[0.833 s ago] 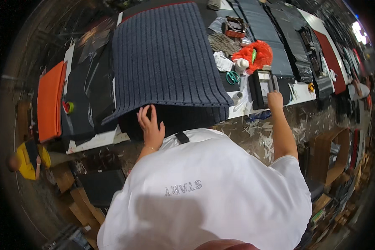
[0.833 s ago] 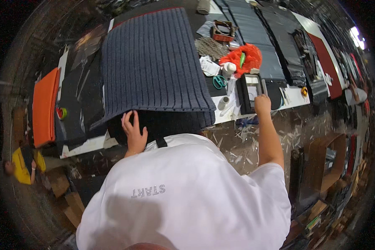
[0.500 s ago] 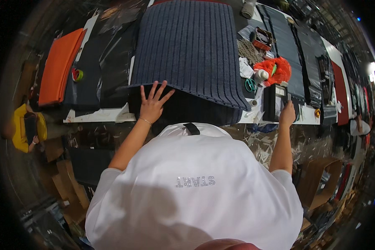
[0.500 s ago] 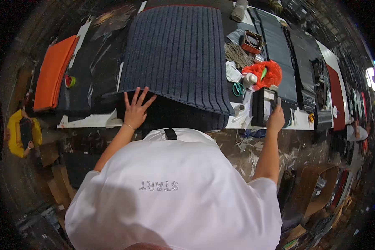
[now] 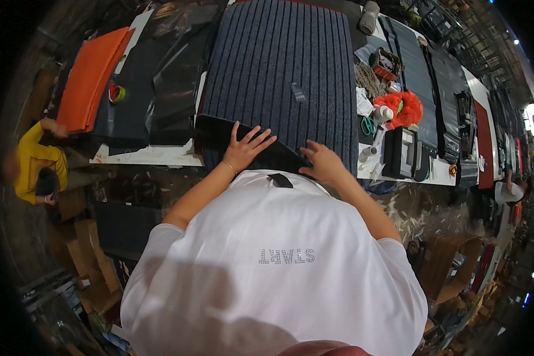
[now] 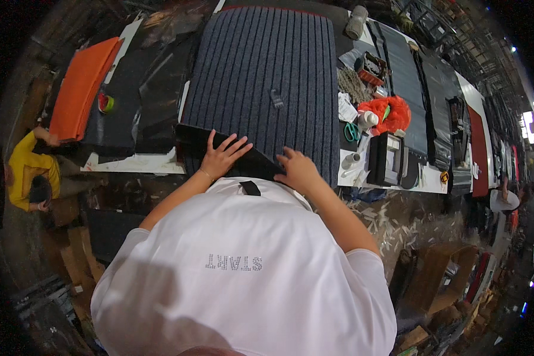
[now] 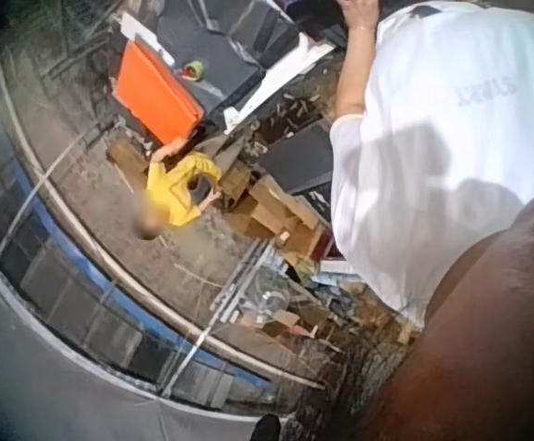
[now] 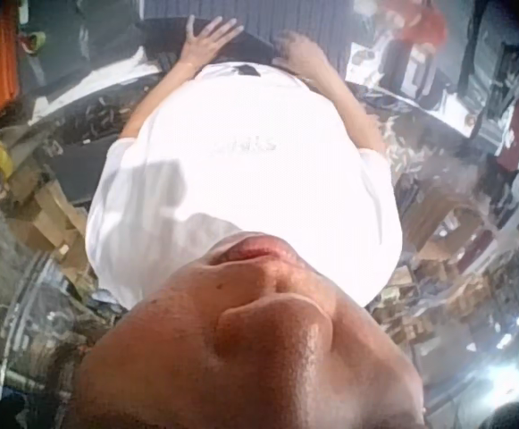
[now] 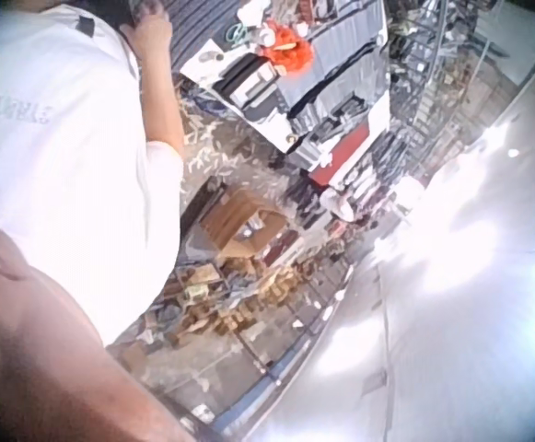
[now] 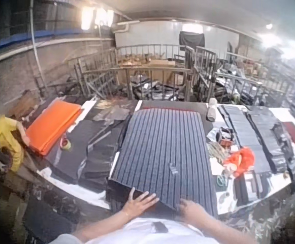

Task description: The person rolls a dark gray car mat tightly, places it into a clear plastic bag, and seals it with a label. The person repeats this process with a second mat, rolling it and placing it into a plastic bag. The person works at a table in a warehouse environment.

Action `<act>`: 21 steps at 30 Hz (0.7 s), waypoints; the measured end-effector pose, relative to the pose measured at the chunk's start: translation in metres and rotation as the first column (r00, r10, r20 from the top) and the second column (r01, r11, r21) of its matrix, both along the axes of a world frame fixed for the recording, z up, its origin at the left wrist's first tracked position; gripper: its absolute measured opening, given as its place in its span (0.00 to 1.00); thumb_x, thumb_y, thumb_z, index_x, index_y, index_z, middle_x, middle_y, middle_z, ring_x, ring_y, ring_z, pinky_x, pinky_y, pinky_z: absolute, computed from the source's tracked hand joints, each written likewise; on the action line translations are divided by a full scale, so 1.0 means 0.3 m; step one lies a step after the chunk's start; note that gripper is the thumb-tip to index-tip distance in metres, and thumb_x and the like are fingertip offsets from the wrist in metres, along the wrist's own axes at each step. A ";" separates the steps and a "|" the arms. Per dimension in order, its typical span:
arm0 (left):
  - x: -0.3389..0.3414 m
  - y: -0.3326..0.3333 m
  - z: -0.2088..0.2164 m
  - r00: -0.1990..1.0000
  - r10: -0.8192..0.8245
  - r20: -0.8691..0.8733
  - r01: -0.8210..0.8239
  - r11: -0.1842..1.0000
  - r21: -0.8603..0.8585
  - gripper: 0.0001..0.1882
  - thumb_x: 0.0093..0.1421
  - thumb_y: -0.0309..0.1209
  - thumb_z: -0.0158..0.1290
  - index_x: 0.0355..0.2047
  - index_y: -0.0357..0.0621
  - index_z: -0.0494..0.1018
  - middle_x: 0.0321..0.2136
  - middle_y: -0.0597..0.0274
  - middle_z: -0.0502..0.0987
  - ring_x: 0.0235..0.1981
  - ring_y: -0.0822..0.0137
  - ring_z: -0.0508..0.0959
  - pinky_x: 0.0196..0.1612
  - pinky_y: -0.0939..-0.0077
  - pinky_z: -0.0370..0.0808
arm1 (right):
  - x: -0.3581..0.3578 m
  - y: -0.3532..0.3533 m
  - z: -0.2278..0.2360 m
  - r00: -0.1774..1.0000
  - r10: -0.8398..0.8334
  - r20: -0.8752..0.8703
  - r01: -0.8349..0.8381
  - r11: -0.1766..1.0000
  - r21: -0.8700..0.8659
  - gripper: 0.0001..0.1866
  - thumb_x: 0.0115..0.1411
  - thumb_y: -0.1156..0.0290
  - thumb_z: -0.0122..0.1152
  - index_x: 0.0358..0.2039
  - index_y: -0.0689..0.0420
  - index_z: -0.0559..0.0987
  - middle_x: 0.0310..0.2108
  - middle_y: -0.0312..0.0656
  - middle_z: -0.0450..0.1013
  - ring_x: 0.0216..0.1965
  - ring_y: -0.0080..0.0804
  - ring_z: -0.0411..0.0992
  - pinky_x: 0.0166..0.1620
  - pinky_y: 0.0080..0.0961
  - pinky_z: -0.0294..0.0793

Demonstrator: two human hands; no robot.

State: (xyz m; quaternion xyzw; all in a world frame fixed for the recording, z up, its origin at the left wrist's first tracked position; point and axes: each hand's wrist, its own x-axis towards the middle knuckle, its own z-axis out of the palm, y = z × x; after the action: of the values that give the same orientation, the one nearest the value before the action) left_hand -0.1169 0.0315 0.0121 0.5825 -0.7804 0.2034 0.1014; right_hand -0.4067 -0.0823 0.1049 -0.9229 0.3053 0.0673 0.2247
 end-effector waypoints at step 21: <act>0.192 0.167 -0.055 0.995 0.002 -0.105 0.047 0.882 0.469 0.43 0.53 0.43 0.68 0.69 0.62 0.64 0.67 0.56 0.61 0.71 0.54 0.59 0.73 0.50 0.55 | -0.168 0.059 -0.237 0.999 0.028 0.024 -0.017 0.927 -0.376 0.48 0.51 0.59 0.76 0.72 0.35 0.63 0.72 0.49 0.55 0.71 0.49 0.57 0.67 0.49 0.60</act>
State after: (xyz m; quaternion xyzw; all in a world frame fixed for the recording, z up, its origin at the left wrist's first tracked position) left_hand -0.0593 0.0816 -0.0045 0.5903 -0.8069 -0.0231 -0.0008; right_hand -0.4570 -0.0645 0.0337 -0.9532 0.2984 -0.0030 0.0477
